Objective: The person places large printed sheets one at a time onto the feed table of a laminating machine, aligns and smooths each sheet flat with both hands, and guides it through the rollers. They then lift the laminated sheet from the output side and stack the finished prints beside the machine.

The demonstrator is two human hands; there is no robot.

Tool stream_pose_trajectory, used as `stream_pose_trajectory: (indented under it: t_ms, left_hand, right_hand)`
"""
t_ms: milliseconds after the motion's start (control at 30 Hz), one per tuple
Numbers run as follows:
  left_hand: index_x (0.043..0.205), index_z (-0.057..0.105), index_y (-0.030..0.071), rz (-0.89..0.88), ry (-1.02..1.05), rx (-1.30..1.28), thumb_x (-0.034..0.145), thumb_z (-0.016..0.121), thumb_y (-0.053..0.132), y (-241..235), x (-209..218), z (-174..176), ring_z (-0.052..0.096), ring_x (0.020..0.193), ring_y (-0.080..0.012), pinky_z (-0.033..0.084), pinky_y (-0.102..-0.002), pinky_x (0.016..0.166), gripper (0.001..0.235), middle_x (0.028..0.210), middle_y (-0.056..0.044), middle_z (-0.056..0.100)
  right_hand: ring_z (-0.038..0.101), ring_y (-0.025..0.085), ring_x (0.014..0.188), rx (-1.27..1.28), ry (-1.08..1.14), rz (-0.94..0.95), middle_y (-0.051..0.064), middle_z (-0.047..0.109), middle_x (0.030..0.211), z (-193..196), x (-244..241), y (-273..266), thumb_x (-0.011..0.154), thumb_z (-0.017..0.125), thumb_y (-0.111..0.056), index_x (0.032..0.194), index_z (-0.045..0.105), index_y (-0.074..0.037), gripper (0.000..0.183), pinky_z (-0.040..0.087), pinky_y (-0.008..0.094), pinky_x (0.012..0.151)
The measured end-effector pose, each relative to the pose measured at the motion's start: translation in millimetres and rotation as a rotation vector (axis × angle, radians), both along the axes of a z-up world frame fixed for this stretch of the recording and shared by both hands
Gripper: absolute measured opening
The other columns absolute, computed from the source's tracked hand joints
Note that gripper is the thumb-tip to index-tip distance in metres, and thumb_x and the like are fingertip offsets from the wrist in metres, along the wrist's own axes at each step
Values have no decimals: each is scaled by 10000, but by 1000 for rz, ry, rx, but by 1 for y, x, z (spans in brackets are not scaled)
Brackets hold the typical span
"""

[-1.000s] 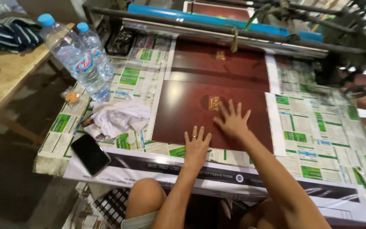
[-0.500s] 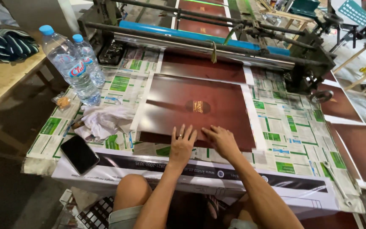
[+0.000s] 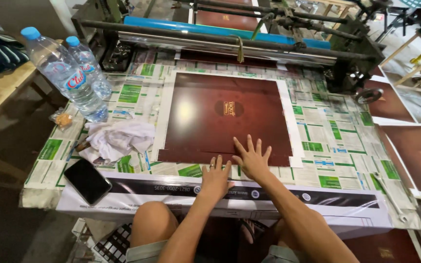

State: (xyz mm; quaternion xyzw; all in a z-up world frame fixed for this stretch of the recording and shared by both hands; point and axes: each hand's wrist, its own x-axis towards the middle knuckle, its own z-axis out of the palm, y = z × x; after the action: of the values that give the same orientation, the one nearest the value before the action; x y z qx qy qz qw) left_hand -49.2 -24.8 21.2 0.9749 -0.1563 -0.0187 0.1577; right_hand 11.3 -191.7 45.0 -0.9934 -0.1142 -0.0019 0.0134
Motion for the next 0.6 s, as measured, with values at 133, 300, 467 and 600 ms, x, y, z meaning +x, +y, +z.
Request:
stream_pose_trajectory:
  t_ms: [133,300,467,600]
  left_hand:
    - [1559,335,158,-19,76,18,839,785,494,1,5,-5,219,1529,-400,272,-679,1134,913,1661,-201,208]
    - [1633,188,166,-33,240,87,831,801,495,-2,5,9,78,1577,-369,194,-704,1167,1061,1707,-184,66]
    - [1631,186,181,-14,289,77,814,807,512,-4,6,14,79,1580,-351,172,-718,1173,1077,1716,-170,48]
    - [1629,184,178,-6,303,73,807,818,503,-7,8,12,74,1577,-349,154,-720,1169,1088,1715,-171,44]
  right_hand:
    - [84,558,1515,-1,192,-76,148,48,1718,-10,-9,11,1005,395,-629,1618,112,-465,695,72,819,1104]
    - [-13,549,1516,-23,161,-114,130,-20,1720,-20,15,14,967,347,-690,1628,76,-427,761,37,839,1068]
    - [-11,531,1530,7,107,-124,109,2,1724,-20,53,12,967,340,-701,1624,100,-452,742,-8,828,1088]
    - [-1,511,1538,13,58,-126,101,11,1729,-19,80,9,957,342,-725,1617,111,-460,747,-32,817,1096]
